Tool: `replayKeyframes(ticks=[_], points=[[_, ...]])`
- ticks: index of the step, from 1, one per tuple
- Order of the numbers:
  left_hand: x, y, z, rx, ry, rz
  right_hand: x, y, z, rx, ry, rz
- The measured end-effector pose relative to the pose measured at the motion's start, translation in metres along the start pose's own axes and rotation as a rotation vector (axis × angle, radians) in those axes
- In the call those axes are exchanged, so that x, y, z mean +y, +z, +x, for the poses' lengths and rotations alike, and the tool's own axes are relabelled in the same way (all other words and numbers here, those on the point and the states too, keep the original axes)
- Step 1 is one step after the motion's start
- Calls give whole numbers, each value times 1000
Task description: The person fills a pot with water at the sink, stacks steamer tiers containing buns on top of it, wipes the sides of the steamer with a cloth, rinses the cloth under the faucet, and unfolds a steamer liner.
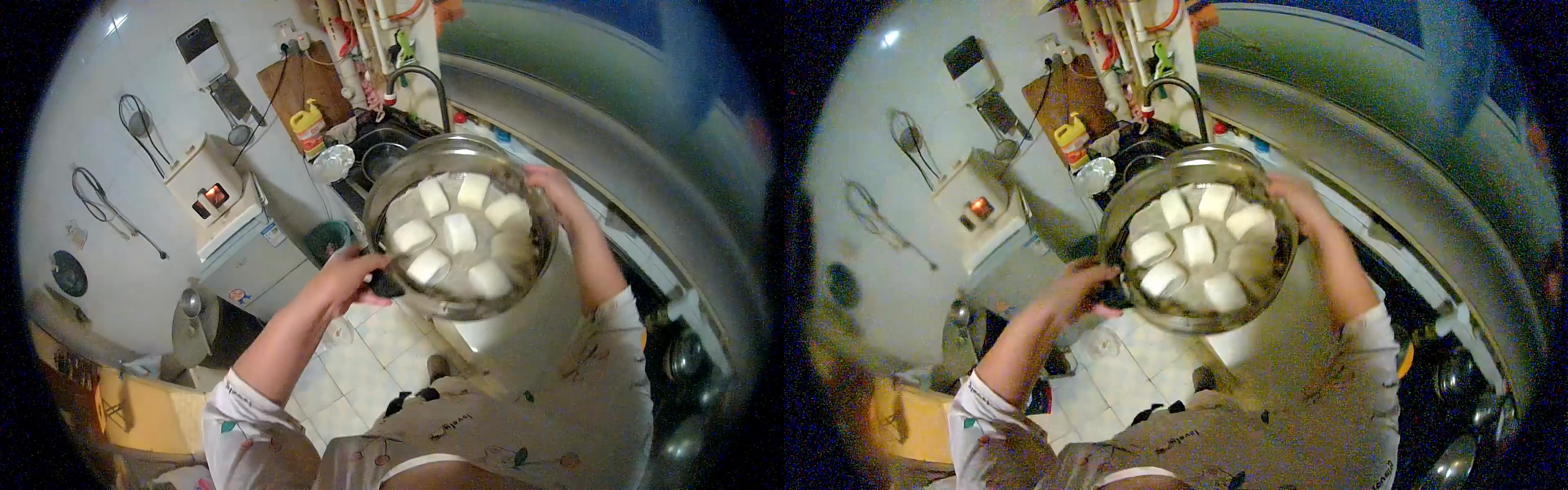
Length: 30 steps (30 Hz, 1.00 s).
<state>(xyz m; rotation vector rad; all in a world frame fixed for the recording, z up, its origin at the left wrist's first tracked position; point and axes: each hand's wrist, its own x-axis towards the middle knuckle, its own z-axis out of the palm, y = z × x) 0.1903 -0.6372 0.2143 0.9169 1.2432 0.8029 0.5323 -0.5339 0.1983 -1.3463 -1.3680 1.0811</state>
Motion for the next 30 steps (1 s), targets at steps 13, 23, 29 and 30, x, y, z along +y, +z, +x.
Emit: replayKeyframes(ticks=[13,23,29,30], points=[[57,5,196,-40,-152,-127,51,-19,259,-252,173,161],[47,-2,204,-48,-136,-195,63,-16,276,-123,-4,-227],[50,-2,202,-55,-137,-189,78,-20,284,-107,-123,-309],[50,-3,203,-60,-134,-187,77,-21,285,-126,-123,-329]])
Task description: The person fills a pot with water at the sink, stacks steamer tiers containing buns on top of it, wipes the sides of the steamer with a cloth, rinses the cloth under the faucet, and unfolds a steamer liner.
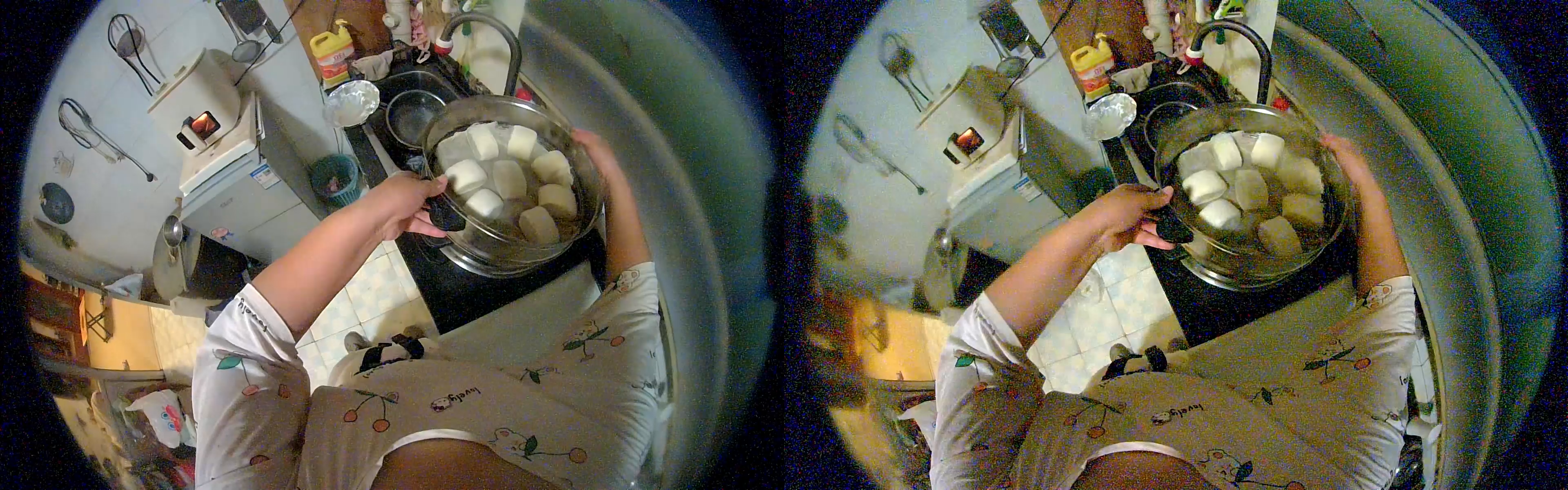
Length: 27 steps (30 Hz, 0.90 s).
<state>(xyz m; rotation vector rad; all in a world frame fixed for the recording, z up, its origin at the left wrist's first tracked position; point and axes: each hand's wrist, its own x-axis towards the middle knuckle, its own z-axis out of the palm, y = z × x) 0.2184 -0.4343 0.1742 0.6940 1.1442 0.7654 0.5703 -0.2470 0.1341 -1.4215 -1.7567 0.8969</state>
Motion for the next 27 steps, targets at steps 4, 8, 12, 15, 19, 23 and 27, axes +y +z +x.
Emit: replayKeyframes(ticks=[4,8,12,15,19,23,27], points=[[3,3,-4,48,26,-13,-40,8,-26,8,52,69],[3,-1,-4,30,55,18,-59,16,-40,25,95,142],[4,-6,-2,145,38,213,-32,13,-31,58,57,234],[6,-12,-6,154,91,323,-47,9,-42,-140,215,446],[5,-33,28,269,223,444,-86,15,-70,-49,277,490],[15,-43,66,173,384,300,-73,12,-78,145,272,579],[34,-39,102,-182,342,80,-88,43,-135,285,308,1031]])
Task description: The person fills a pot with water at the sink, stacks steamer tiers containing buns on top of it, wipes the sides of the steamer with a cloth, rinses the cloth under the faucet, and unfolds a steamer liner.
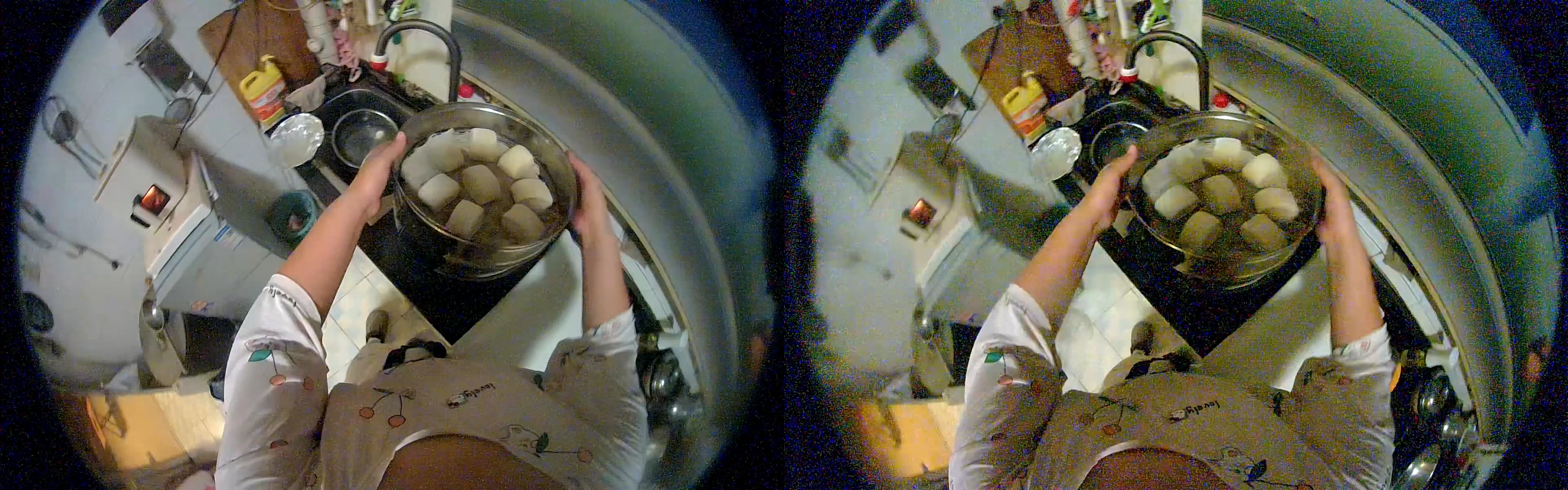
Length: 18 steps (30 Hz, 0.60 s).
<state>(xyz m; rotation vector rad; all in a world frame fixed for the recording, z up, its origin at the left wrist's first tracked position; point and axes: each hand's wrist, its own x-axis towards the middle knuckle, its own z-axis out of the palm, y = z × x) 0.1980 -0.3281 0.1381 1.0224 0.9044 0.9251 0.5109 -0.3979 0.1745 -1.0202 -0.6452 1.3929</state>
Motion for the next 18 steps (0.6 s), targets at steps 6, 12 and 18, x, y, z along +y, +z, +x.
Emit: replayKeyframes(ticks=[6,12,18], points=[[-13,-10,45,-206,-141,-347,54,32,-52,323,-344,-237],[-32,-21,68,-355,-76,-398,67,31,-50,349,-432,-114],[-24,-17,66,-312,-32,-317,70,48,-50,413,-511,-109]])
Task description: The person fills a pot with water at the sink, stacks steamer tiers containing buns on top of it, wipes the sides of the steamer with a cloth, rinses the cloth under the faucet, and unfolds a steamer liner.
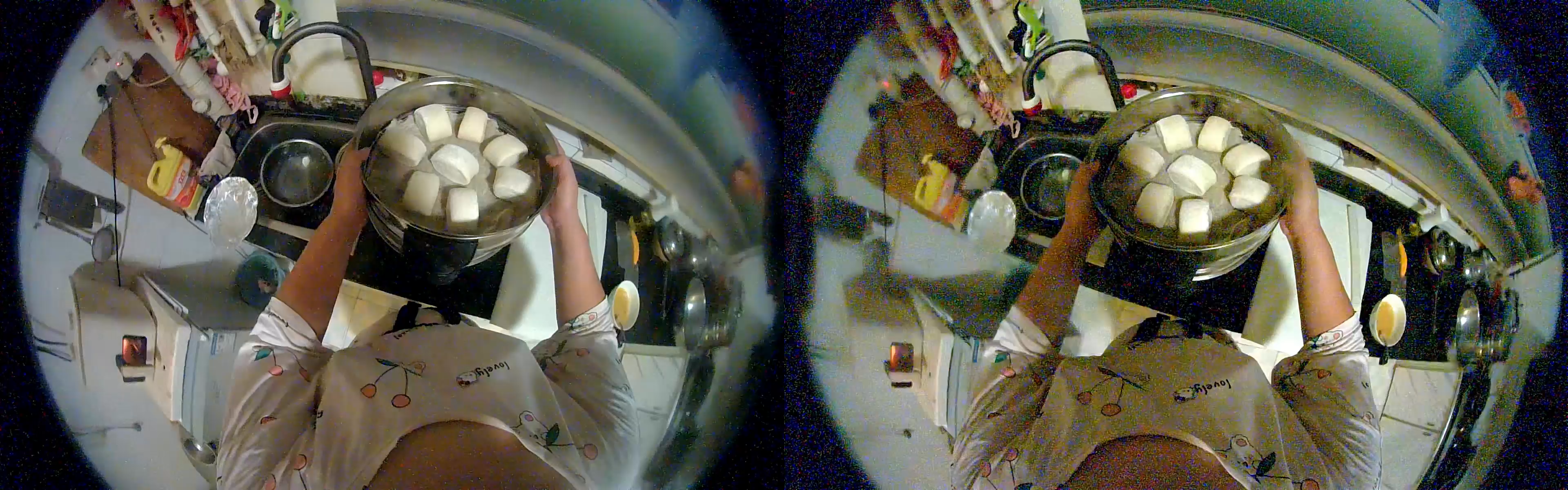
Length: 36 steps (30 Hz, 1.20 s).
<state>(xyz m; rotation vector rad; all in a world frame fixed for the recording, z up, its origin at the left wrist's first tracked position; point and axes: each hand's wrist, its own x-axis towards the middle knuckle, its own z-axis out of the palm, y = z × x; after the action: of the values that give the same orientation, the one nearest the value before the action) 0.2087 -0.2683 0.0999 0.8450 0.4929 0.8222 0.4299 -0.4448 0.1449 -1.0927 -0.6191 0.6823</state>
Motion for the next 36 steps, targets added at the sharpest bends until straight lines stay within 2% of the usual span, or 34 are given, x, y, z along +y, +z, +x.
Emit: replayKeyframes(ticks=[4,10,13,14,19,22,24,25,26,27,29,31,32,33,36], points=[[1,1,0,-46,81,28,17,-20,4,45,26,67],[-2,-3,7,-95,131,16,-4,12,-11,77,-17,-220],[6,10,-4,-67,257,235,6,5,-10,17,-90,-290],[3,8,0,-85,263,195,6,8,-10,36,-59,-112],[-9,-6,11,-110,263,110,22,-16,1,71,-20,-241],[-3,-5,12,-123,91,-10,26,-24,5,34,-28,-106],[23,9,14,-98,-106,50,18,-24,8,-18,-4,12],[36,15,16,-84,-206,81,8,-21,12,-20,33,-22],[48,8,35,-334,-272,196,-4,-18,18,-19,72,-57],[53,11,48,-304,-337,223,-11,-16,25,-14,112,-92],[59,21,75,-249,-465,278,2,-34,58,-20,96,-439],[67,32,88,-226,-426,532,-6,-28,63,5,116,-650],[69,34,89,-207,-401,639,-11,-25,61,-86,204,-523],[70,39,90,-184,-376,743,-14,-21,55,-25,88,-728],[61,25,105,-175,-401,687,0,-29,57,51,144,-598]])
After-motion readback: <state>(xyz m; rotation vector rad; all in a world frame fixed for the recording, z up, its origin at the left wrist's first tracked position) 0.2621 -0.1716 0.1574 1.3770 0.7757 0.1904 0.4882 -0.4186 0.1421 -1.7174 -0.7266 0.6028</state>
